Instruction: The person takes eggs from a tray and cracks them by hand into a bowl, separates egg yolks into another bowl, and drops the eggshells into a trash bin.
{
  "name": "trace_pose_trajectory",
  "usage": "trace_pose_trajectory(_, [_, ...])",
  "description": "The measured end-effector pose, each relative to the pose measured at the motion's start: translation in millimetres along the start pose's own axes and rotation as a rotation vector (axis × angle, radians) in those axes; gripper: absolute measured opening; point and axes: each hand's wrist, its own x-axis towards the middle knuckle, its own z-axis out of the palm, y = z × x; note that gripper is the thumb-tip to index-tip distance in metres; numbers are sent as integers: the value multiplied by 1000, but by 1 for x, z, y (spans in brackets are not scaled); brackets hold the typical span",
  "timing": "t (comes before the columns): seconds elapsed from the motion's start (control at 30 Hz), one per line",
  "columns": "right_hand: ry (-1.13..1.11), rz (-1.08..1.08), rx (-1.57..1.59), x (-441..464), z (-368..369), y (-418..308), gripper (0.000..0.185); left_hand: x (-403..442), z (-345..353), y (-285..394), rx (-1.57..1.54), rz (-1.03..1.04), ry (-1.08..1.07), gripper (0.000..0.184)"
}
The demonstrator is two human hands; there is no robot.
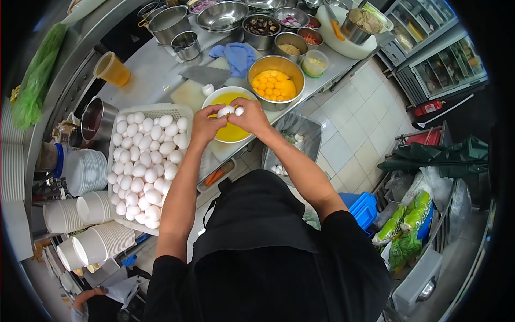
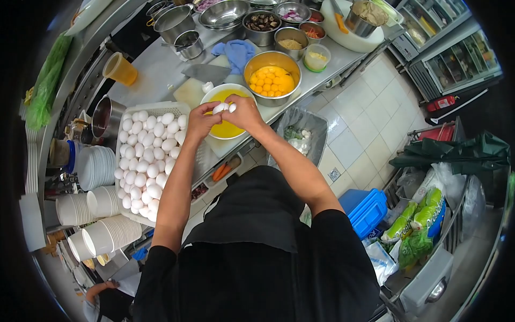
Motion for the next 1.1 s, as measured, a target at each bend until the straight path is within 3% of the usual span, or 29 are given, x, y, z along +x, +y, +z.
trace_pose_trajectory(0.17, [17,-259,-163,-2,-5,12,26,-1,-7,4,43,21,-39,39])
trace_pose_trajectory(0.23, [9,-374,-242,-3,-11,10,27,-7,-9,13,552,470,32,33])
trace_pose_trajectory(0.33, [44,-449,-315,-4,-18,7,29,-10,-17,8,697,617,114,35])
trace_pose_trajectory(0.37, [152,-462,-272,-4,-19,6,27,-9,-15,5,698,616,115,35])
trace_pose_trajectory(0.43, [257,-476,-226,-5,-21,2,25,-9,-9,3,-11,377,109,34])
trace_pose_trajectory(0.47, [195,-142,124,-7,-21,-1,25,-9,-8,3,-10,376,115,34])
trace_pose_trajectory(0.5, [122,197,467,-10,-21,-5,24,-13,-5,14,-192,144,119,38])
trace_pose_trajectory(0.53, [109,193,470,-14,-23,-11,24,-18,-1,23,-375,-89,125,43])
trace_pose_trajectory(0.6, [23,373,803,-24,-30,-21,28,-30,19,30,-335,-45,42,44])
trace_pose_trajectory(0.67, [73,416,853,-39,-42,-17,32,-33,34,29,-288,45,-149,44])
trace_pose_trajectory(0.7, [134,425,806,-47,-53,-18,33,-37,31,32,-283,47,-110,44])
trace_pose_trajectory(0.77, [222,440,654,-67,-80,-7,34,-48,23,43,73,197,-93,39])
trace_pose_trajectory(0.8, [254,444,551,-77,-96,5,35,-50,9,47,73,195,-75,39])
trace_pose_trajectory(0.87, [286,163,-205,-98,-120,49,43,-53,-31,52,466,200,339,35])
trace_pose_trajectory(0.93, [285,415,-470,-111,-140,40,52,-46,-84,32,908,158,561,34])
trace_pose_trajectory(1.0, [341,608,-291,-114,-147,36,52,-39,-129,9,1328,-16,605,33])
trace_pose_trajectory(1.1, [320,505,14,-107,-137,45,45,-30,-160,-21,1647,-180,498,32])
